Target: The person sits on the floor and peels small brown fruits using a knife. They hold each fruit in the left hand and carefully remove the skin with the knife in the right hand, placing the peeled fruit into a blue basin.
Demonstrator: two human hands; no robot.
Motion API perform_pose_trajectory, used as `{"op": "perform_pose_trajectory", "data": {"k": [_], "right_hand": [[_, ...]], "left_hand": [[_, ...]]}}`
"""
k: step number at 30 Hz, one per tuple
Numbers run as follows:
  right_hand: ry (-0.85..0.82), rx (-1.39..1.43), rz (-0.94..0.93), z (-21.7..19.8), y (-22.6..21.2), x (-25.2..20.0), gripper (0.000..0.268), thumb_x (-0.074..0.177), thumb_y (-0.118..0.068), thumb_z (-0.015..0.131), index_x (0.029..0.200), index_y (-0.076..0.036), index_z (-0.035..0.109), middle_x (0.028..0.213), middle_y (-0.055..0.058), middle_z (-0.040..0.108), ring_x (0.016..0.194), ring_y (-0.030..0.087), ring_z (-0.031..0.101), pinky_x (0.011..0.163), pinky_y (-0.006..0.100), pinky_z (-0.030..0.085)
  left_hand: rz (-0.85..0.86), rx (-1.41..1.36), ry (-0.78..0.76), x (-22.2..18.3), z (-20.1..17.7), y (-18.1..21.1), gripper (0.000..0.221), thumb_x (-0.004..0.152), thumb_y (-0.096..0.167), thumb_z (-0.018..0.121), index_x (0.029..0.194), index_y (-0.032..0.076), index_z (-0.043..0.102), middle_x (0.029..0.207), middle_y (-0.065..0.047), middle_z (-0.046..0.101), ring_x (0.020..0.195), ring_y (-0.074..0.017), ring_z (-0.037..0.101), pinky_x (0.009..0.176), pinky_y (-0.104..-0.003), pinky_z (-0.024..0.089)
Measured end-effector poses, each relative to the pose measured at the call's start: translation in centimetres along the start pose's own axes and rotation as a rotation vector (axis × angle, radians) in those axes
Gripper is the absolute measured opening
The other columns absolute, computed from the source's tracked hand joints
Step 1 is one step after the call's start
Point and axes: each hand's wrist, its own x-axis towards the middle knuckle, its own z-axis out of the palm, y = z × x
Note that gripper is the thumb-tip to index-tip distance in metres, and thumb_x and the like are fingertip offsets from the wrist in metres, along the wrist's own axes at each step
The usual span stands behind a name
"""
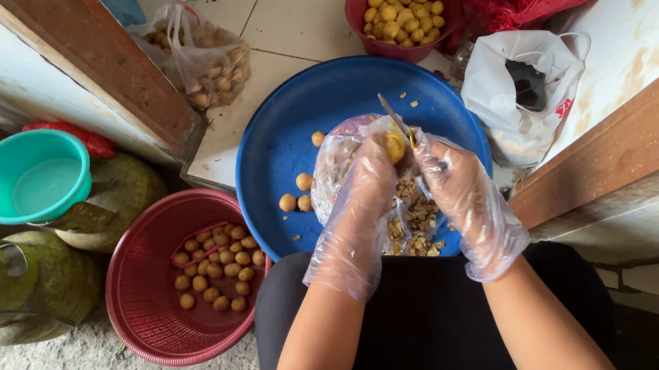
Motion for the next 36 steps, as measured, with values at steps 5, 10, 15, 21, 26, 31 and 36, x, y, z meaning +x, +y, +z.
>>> {"op": "perform_pose_trajectory", "data": {"k": [5,10,15,21,26,31,36], "right_hand": [[0.038,-0.003,0.135,-0.4,-0.2,-0.1,0.046,0.104,-0.045,0.056,0.109,-0.005,0.077,0.071,0.001,0.064,0.062,0.011,0.050,0.056,0.029,0.042],[-0.018,-0.108,0.033,0.1,0.3,-0.3,0.042,0.104,-0.042,0.056,0.115,-0.009,0.079,0.082,0.004,0.074,0.072,0.013,0.065,0.064,0.029,0.051],[0.052,-0.117,-0.078,1.6,2.4,0.0,0.032,0.102,-0.024,0.063,0.130,-0.010,0.070,0.111,0.011,0.078,0.093,0.020,0.076,0.078,0.032,0.058],[0.062,-0.185,-0.306,1.9,4.4,-0.1,0.036,0.097,-0.006,0.066,0.133,-0.007,0.067,0.128,0.017,0.072,0.114,0.029,0.073,0.091,0.033,0.058],[0.046,-0.189,-0.276,2.0,5.0,0.2,0.036,0.096,-0.001,0.065,0.132,-0.007,0.068,0.126,0.017,0.072,0.111,0.028,0.073,0.090,0.033,0.058],[0.020,-0.126,-0.358,2.0,5.6,0.2,0.037,0.097,0.003,0.064,0.133,-0.007,0.067,0.128,0.018,0.072,0.114,0.029,0.073,0.091,0.034,0.059],[0.009,-0.170,-0.297,2.3,5.1,0.1,0.038,0.097,0.002,0.064,0.133,-0.009,0.068,0.122,0.015,0.075,0.106,0.024,0.076,0.086,0.033,0.059]], "left_hand": [[-0.036,0.089,0.173,-3.2,0.5,3.6,0.060,0.099,0.056,0.042,0.101,0.005,0.074,0.083,-0.007,0.073,0.078,-0.0171,0.067,0.080,-0.033,0.051],[0.116,0.045,0.200,-6.6,0.7,6.1,0.051,0.096,0.049,0.053,0.101,0.004,0.077,0.084,-0.009,0.073,0.076,-0.0202,0.067,0.070,-0.038,0.053],[0.205,0.259,0.279,-8.8,0.0,7.1,0.049,0.095,0.048,0.053,0.101,0.006,0.077,0.086,-0.009,0.075,0.080,-0.0198,0.069,0.073,-0.036,0.054],[0.219,0.234,0.277,-8.7,-0.3,7.2,0.049,0.096,0.048,0.052,0.102,0.006,0.076,0.089,-0.010,0.074,0.082,-0.0205,0.069,0.075,-0.037,0.053],[0.226,0.221,0.268,-8.4,-0.4,6.9,0.049,0.097,0.048,0.052,0.103,0.006,0.076,0.090,-0.010,0.074,0.084,-0.0212,0.068,0.076,-0.037,0.053],[0.227,0.216,0.264,-8.4,-0.4,7.0,0.048,0.098,0.047,0.051,0.103,0.006,0.076,0.092,-0.011,0.074,0.086,-0.0218,0.068,0.078,-0.037,0.052],[0.215,0.202,0.259,-7.5,-0.6,6.0,0.048,0.098,0.047,0.051,0.104,0.006,0.075,0.094,-0.011,0.074,0.089,-0.0224,0.068,0.080,-0.037,0.052]]}}
